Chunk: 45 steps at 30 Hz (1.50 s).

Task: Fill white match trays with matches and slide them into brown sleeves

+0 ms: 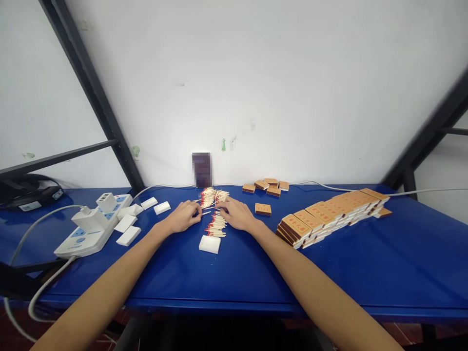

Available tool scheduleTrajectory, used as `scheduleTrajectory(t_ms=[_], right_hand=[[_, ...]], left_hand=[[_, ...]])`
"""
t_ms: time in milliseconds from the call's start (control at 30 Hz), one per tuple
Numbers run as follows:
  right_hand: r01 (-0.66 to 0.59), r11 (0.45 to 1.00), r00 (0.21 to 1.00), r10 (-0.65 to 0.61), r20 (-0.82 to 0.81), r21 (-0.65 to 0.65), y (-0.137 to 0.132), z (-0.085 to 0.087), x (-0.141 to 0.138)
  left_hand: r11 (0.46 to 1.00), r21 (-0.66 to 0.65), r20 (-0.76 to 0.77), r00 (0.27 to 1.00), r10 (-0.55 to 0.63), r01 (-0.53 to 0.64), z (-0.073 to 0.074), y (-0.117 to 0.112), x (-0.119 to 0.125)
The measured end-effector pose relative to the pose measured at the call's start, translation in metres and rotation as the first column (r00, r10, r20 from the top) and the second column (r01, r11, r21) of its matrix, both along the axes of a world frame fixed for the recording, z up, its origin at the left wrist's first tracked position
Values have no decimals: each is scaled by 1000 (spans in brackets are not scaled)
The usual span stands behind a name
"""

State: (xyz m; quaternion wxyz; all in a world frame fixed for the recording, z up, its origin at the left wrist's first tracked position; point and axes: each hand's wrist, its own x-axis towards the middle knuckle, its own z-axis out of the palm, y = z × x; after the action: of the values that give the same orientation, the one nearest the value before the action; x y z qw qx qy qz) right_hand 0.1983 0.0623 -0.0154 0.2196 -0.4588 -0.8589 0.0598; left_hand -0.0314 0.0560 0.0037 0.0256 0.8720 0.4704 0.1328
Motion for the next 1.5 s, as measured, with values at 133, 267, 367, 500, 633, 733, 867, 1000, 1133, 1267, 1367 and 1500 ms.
scheduleTrajectory(t_ms=[133,267,367,500,633,733,867,1000,1133,1267,1367,1500], right_hand=[[3,1000,1000,-3,0,14,2,-1,2],[17,999,999,-16,-46,28,4,-3,3],[23,1000,997,-22,-67,14,4,-5,4],[-25,1000,996,23,-89,-12,0,-5,4],[-40,999,992,38,-118,-16,-3,-1,2],[-24,1000,992,24,-122,4,4,6,-3],[-40,999,998,40,42,18,18,15,-17],[-64,998,979,59,197,20,27,21,-30],[-70,998,972,66,224,9,23,25,-29],[-46,999,973,45,227,1,15,27,-21],[-65,998,972,68,224,-21,17,27,-22],[-97,993,968,110,227,-68,27,27,-35]], left_hand=[[999,-26,7,1000,-27,27,2,-1,-2],[998,-35,34,998,-58,59,2,1,-4],[994,-39,46,994,-99,101,-2,4,-4],[993,-40,52,993,-105,107,-6,6,-3],[995,-36,59,994,-94,97,-7,6,-2],[995,-43,66,994,-83,86,-6,5,-2],[993,-83,87,993,-75,82,-1,4,-3],[985,-158,109,993,-53,70,6,4,-7],[971,-231,132,991,-27,57,11,5,-12],[973,-229,174,985,2,38,10,8,-13],[975,-220,200,980,12,33,7,11,-12],[967,-248,217,976,-7,62,5,12,-14]])
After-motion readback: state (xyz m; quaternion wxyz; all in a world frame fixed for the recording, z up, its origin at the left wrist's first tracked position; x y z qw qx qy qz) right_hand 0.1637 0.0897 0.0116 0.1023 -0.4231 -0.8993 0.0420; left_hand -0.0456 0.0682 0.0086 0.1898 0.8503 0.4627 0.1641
